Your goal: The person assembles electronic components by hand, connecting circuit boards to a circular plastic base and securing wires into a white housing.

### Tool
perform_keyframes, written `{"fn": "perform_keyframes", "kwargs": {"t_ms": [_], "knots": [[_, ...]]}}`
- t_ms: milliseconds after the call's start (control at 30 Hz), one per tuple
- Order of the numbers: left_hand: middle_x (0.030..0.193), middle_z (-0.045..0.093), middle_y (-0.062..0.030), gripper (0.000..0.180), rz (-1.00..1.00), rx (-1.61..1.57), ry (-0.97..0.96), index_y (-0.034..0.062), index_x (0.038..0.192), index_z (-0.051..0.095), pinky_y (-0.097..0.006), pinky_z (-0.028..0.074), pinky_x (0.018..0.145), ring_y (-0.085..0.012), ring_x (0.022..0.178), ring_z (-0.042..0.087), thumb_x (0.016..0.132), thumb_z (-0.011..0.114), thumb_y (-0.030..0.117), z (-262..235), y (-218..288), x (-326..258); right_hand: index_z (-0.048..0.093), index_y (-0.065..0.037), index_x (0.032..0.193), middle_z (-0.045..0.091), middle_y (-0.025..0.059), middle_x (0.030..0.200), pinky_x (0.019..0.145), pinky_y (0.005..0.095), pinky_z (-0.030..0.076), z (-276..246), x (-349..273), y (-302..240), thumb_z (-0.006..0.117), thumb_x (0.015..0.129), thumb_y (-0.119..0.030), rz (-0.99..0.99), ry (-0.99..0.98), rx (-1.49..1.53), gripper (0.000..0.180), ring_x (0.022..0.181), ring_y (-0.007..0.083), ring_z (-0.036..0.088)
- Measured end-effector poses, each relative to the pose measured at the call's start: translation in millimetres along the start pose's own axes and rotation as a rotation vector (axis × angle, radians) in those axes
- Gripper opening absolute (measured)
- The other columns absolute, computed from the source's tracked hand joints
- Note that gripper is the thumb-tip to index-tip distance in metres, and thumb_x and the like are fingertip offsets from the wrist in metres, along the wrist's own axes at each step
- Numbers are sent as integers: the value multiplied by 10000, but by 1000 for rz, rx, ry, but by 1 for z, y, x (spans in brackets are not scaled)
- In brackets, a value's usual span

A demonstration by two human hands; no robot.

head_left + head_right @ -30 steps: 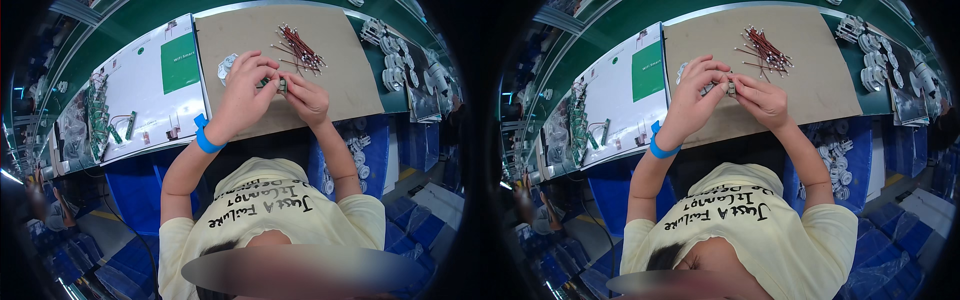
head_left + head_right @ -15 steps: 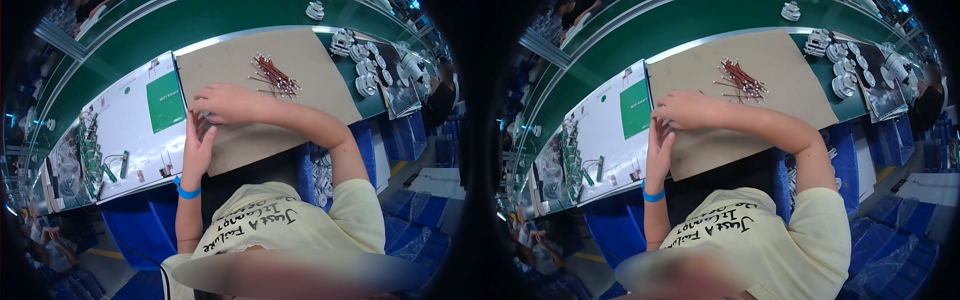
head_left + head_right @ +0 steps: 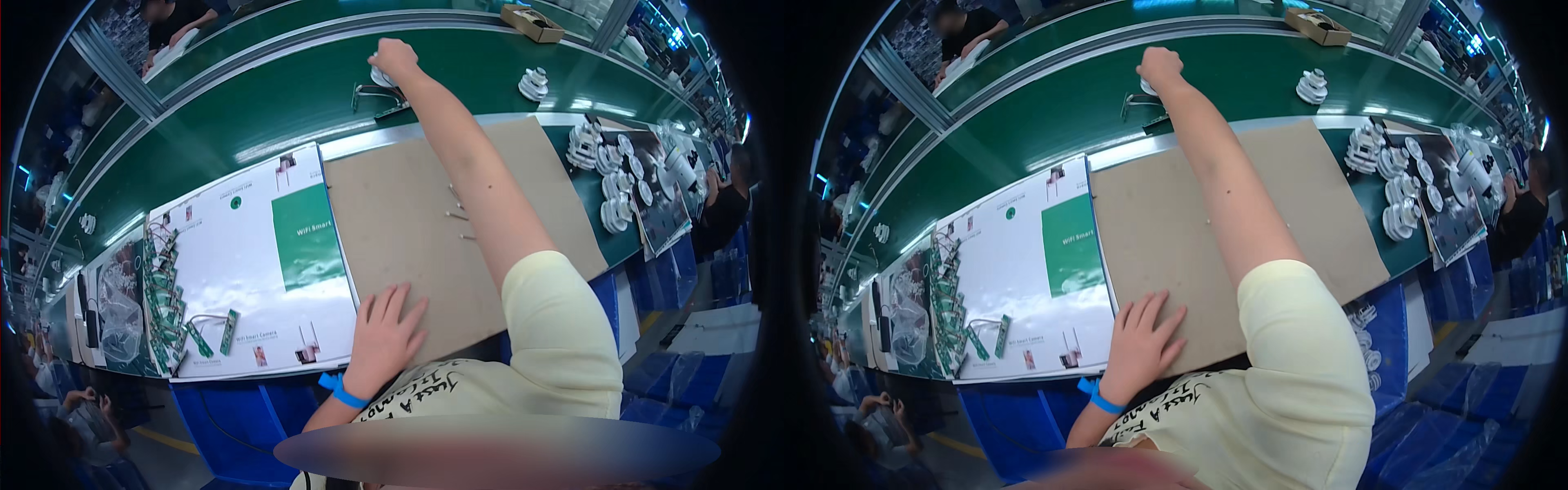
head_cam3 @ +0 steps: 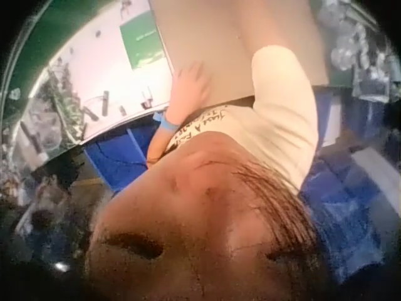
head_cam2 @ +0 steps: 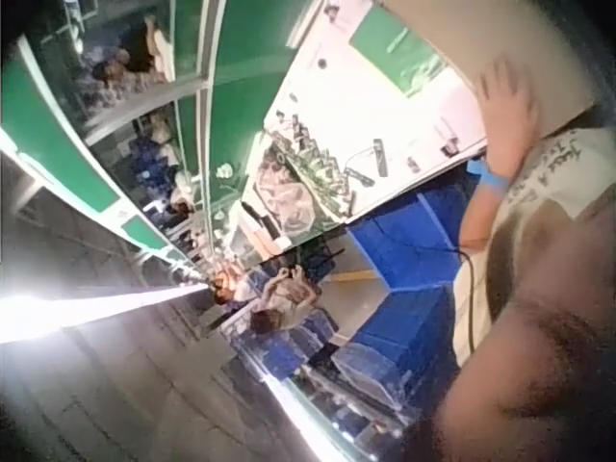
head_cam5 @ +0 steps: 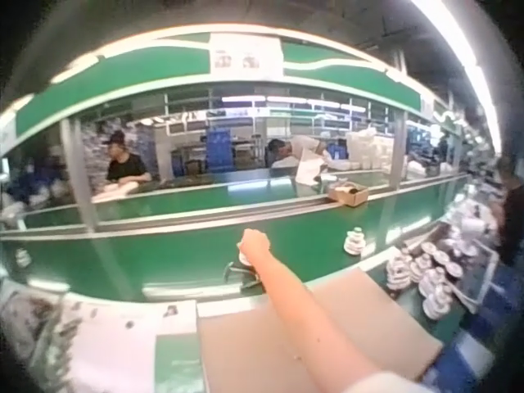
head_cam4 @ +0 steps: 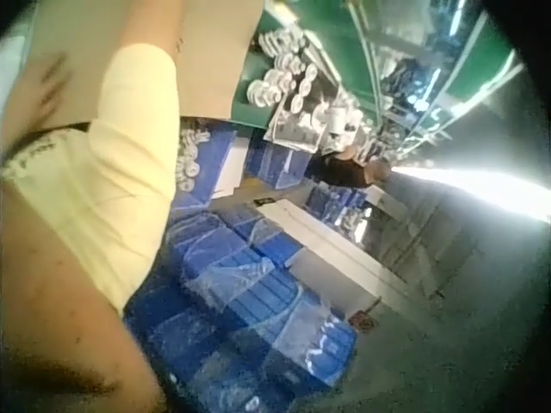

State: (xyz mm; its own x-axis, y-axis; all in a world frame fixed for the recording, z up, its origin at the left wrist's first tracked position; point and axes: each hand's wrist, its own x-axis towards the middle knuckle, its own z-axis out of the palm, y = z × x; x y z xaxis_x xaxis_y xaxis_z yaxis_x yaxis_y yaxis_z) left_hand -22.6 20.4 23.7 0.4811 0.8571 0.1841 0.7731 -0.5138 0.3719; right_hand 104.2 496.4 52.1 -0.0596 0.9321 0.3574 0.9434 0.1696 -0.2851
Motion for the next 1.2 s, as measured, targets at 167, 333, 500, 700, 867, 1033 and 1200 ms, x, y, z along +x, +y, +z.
{"fn": "perform_keyframes", "kwargs": {"t_ms": [167,333,500,700,867,1033,1200], "knots": [[1318,445,-132,467,34,-29,-105,155,1207,559,-466,338,979,-300,1200,422,767,657,277,-10,-14,13,498,-103,1294,512,146,1303,975,404,413,2,45,75,579,763,-565,95,-105,189,708,1177,306,507],[1317,444,-138,473,10,-23,-131,156,1206,562,-455,335,971,-303,1189,424,756,668,258,9,15,27,363,-232,1362,350,81,1432,942,723,246,-80,-22,231,662,743,-406,460,-98,-285,709,1309,437,265],[1306,453,-137,465,38,23,-138,140,1192,567,-447,340,965,-297,1185,427,747,666,232,1,16,37,576,-146,1204,613,122,1141,945,377,432,-92,-45,288,589,777,-51,187,-46,-136,438,1058,260,579],[1361,344,-237,685,-144,-132,230,35,1356,365,-456,304,1022,-409,1227,362,767,665,213,4,38,24,584,-91,1140,578,66,1136,834,318,492,-196,-176,82,650,740,-40,-845,-240,453,408,972,221,590],[1318,408,-245,649,-196,-321,459,2,1356,353,-430,328,1008,-384,1209,408,795,647,146,7,25,13,564,-68,1159,551,74,1184,944,375,418,-161,-330,6,686,749,-120,-1141,-580,587,430,1135,300,485],[1156,555,-182,521,-394,-761,435,-10,1263,439,-381,407,925,-337,1078,528,807,640,141,21,18,14,587,-64,1100,590,95,1091,871,380,447,-148,-331,45,679,767,-177,-660,-348,573,363,988,283,548],[1185,531,-144,408,-278,-505,305,-2,1209,488,-330,414,905,-248,1080,520,836,611,110,13,11,20,653,-65,932,632,85,929,802,354,469,-104,-339,77,639,782,-152,-536,-198,17,174,893,264,563]]}}
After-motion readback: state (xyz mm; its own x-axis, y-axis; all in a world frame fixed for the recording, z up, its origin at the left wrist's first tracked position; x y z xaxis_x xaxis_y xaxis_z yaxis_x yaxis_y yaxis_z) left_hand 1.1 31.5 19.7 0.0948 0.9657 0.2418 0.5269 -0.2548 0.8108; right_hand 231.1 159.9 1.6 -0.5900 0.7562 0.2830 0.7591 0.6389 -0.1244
